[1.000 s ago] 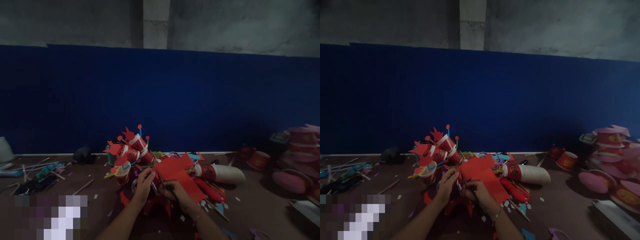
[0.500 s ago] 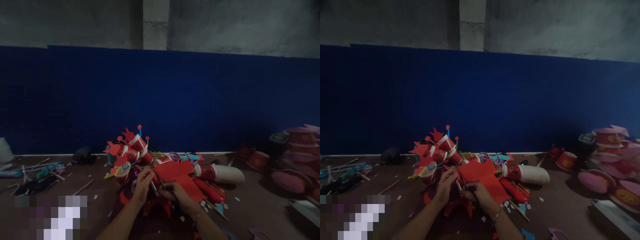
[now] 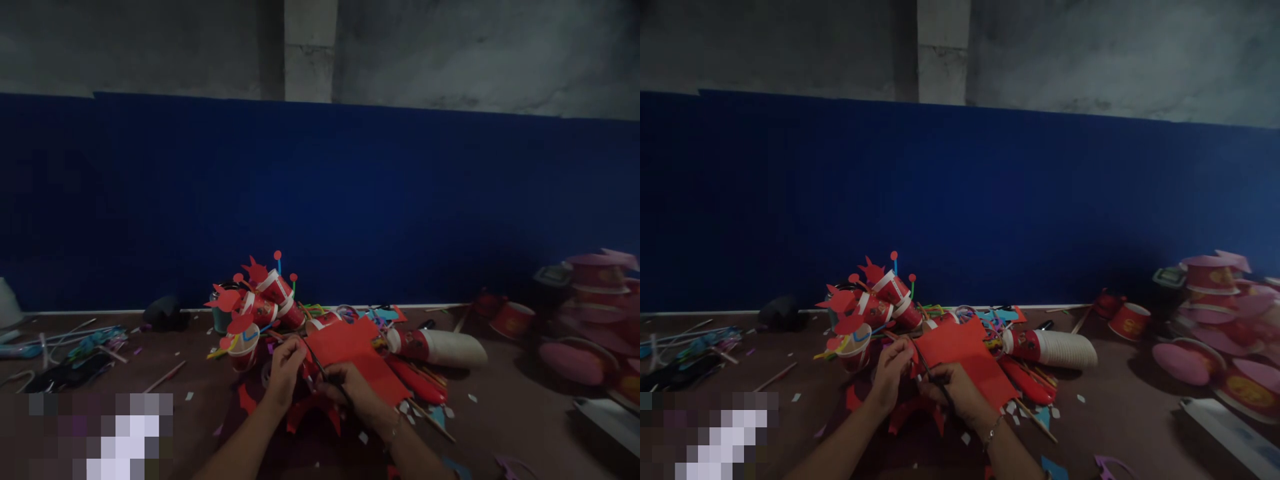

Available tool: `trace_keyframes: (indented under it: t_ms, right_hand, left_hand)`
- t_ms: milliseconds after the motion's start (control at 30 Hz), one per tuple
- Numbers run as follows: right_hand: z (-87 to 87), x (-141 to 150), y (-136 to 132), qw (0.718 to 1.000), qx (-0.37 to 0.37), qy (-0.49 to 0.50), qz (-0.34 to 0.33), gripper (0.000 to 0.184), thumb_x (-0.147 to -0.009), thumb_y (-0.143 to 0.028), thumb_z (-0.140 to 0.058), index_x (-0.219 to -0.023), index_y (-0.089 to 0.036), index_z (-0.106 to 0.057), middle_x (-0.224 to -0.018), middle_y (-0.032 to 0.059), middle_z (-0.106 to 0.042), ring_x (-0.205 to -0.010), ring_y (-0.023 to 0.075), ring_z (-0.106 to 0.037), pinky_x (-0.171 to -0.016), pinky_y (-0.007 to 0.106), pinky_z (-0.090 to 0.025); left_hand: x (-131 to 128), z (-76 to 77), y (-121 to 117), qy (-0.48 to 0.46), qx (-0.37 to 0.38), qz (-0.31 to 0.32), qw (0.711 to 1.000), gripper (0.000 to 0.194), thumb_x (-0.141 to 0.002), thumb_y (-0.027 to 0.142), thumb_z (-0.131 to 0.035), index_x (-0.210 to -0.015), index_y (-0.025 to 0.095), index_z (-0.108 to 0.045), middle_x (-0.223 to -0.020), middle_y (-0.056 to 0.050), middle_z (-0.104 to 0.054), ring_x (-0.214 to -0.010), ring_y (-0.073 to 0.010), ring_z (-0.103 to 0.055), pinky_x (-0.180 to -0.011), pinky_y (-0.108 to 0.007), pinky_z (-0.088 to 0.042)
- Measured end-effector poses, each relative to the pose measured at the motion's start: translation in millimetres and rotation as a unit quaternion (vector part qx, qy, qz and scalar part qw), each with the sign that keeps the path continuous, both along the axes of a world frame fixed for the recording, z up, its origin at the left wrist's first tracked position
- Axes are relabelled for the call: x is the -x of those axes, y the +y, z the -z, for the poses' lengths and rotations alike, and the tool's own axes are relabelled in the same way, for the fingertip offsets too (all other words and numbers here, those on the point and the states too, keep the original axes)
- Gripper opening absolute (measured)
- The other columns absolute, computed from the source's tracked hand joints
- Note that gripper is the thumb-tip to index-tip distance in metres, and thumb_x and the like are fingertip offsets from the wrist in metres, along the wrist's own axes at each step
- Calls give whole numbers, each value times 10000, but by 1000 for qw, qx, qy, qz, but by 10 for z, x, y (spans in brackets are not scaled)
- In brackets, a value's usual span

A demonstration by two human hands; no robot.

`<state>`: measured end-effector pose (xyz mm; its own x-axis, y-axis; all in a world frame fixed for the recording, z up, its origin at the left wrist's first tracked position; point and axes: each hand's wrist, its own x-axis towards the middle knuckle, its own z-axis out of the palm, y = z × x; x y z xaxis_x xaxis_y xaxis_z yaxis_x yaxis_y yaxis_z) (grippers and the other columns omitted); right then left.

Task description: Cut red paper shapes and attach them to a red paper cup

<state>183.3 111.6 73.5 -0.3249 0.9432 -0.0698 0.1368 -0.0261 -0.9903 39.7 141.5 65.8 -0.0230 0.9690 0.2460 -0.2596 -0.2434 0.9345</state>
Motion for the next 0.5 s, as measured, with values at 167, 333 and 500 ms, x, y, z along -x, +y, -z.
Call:
trace_keyframes:
  t_ms: [167,333,500]
  right_hand:
    - [63,40,48,986,-84,114,87,359,-602,-467,-738,-642,-153,-570,-529,-46,-513,-474,82,-439,-445,195,-361]
    - [77,16,100,960,-117,184,178,424,-579,-467,-758,-842,-170,-609,-750,35,-650,-663,176,-575,-599,265,-480]
    - [111,-31,148,944,-101,215,227,441,-543,-419,-781,-865,-178,-600,-730,40,-659,-614,187,-589,-531,267,-477]
  left_hand:
    - [-18,-18,-37,9,-12,0,1000,266,-718,273,-563,-500,176,-445,-537,54,-362,-487,-81,-301,-488,-216,-268]
    - [-96,-32,-79,19,-6,76,997,256,-683,293,-600,-494,167,-483,-589,25,-446,-562,-104,-389,-540,-224,-309]
    - [-143,0,-83,-5,73,132,989,265,-601,317,-651,-466,165,-482,-449,60,-379,-433,-63,-297,-437,-207,-210]
